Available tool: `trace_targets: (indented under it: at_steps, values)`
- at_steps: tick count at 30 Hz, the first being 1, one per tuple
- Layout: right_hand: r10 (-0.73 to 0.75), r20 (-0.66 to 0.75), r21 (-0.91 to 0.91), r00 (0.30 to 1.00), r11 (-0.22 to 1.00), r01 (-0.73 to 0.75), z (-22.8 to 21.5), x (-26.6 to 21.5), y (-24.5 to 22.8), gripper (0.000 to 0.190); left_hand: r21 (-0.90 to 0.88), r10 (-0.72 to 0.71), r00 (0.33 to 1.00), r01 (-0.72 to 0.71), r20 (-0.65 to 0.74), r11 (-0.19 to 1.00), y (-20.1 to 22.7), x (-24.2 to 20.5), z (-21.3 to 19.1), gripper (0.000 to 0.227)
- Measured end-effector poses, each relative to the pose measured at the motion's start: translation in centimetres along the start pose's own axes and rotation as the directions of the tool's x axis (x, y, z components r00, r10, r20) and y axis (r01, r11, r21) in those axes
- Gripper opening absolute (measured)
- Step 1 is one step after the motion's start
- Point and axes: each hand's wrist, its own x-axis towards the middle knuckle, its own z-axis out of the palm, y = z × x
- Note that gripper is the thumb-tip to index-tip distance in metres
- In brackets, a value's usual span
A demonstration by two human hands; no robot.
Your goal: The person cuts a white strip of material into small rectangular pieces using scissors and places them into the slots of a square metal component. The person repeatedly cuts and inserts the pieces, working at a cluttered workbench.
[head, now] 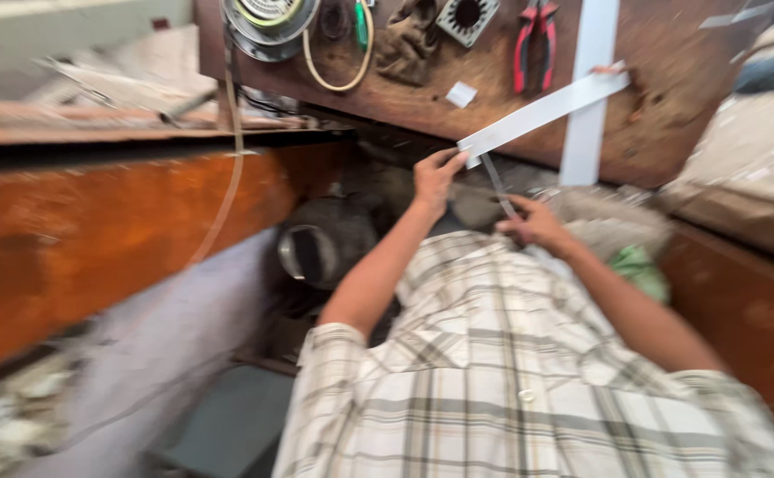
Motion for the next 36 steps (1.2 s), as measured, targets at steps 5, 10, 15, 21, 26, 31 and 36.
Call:
trace_targets:
  at_steps: [5,10,15,21,26,31,36]
  values:
    - [-0.031,0.086,0.304,0.996,0.953,0.003,1.0,1.0,-0.7,0.078,0.030,0.038,0.999,-0.038,-0.003,0.999,-1.1,-0.1,-0.5,0.026]
    - [-0.031,0.088,0.284,0.996,0.959,0.005,1.6,0.9,-1.8,0.078,-0.090,0.028,0.999,-0.026,0.015,0.996,-0.7,0.2,-0.4,0.024]
    - [0.009,0.110,0.303,0.994,0.952,-0.043,2.4,0.0,-3.1,0.077,-0.109,-0.021,0.999,0.024,0.032,0.994,0.0,-0.8,-0.8,0.025]
    - [0.049,0.098,0.224,0.994,0.972,-0.070,2.0,-0.7,-5.0,0.079,-0.124,-0.032,0.999,0.036,0.028,0.992,0.6,-1.0,0.3,0.024]
    - [-0.009,0.085,0.198,0.996,0.980,-0.008,2.6,-0.9,-5.0,0.080,-0.115,-0.014,0.999,0.018,0.034,0.993,1.0,-1.2,-0.1,0.024]
    - [0.015,0.076,0.169,0.997,0.985,-0.027,2.2,-1.1,-4.8,0.083,-0.076,-0.045,0.999,0.047,0.021,0.996,1.2,-1.5,0.3,0.025]
    - [0.040,0.084,0.219,0.996,0.974,-0.057,1.8,0.8,-4.8,0.083,-0.083,-0.077,0.997,0.079,0.028,0.993,1.1,-2.0,0.5,0.024]
